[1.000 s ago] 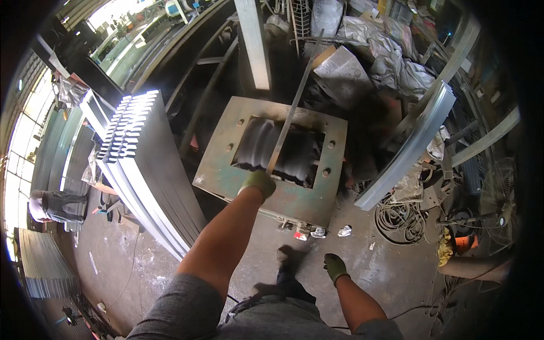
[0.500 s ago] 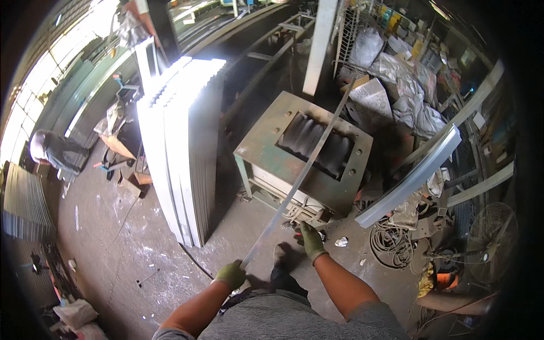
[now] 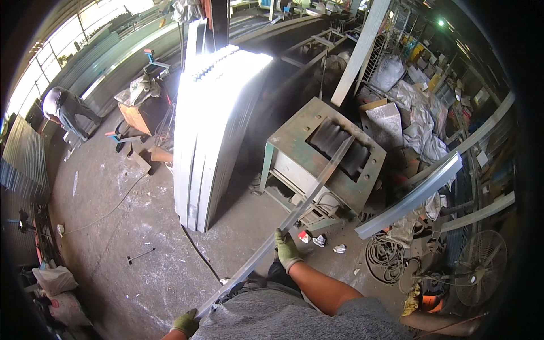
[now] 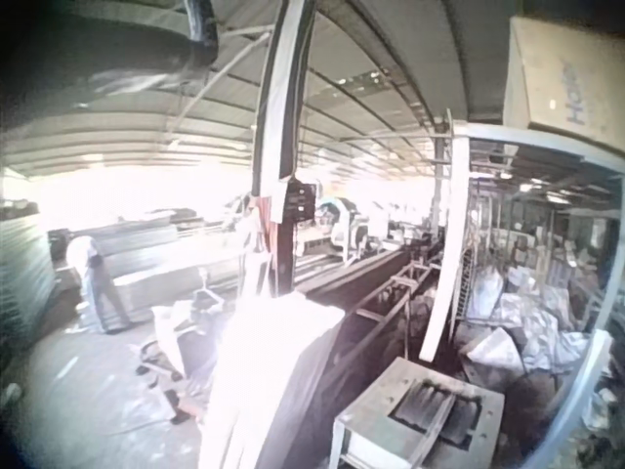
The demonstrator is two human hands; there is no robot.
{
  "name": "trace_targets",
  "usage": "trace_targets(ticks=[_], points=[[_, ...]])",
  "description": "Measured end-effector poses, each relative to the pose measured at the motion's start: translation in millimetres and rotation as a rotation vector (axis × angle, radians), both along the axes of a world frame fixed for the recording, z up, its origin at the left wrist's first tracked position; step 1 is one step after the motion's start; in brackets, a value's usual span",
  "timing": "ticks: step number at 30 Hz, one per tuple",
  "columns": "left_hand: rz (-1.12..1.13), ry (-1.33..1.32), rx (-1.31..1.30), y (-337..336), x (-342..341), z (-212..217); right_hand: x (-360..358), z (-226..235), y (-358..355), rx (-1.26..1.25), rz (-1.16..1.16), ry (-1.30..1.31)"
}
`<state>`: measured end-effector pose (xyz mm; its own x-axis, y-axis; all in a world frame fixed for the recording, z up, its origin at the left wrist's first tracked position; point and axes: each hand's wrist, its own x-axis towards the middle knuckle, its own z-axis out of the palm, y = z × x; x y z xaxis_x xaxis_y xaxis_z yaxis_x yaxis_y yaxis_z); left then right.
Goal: The person repeatedly picks up long, flat metal sheets and feeds them one by one into a roller machine. After each sheet passes through, the person stacks it with others nearby. The process is continuous and repetitive throughout the clip.
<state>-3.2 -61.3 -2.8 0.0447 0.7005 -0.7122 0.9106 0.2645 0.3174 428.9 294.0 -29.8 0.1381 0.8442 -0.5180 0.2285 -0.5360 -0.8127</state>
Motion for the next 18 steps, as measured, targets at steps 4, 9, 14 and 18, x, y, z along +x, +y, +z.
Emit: trace_targets(ticks=[4, 9, 14, 18], points=[[0.144, -0.066, 0.079, 13, 13, -9, 5, 4, 18, 0.145, -0.032, -0.179], [0.118, -0.253, 0.222, 111, 74, 13, 51, 25, 121, 0.536, -0.335, -0.329], [0.21, -0.521, 0.181, 209, 133, 62, 102, 44, 237, 0.762, -0.265, -0.902], [0.226, -0.644, -0.03, 279, 158, 86, 119, 49, 287, 0.714, -0.161, -0.994]])
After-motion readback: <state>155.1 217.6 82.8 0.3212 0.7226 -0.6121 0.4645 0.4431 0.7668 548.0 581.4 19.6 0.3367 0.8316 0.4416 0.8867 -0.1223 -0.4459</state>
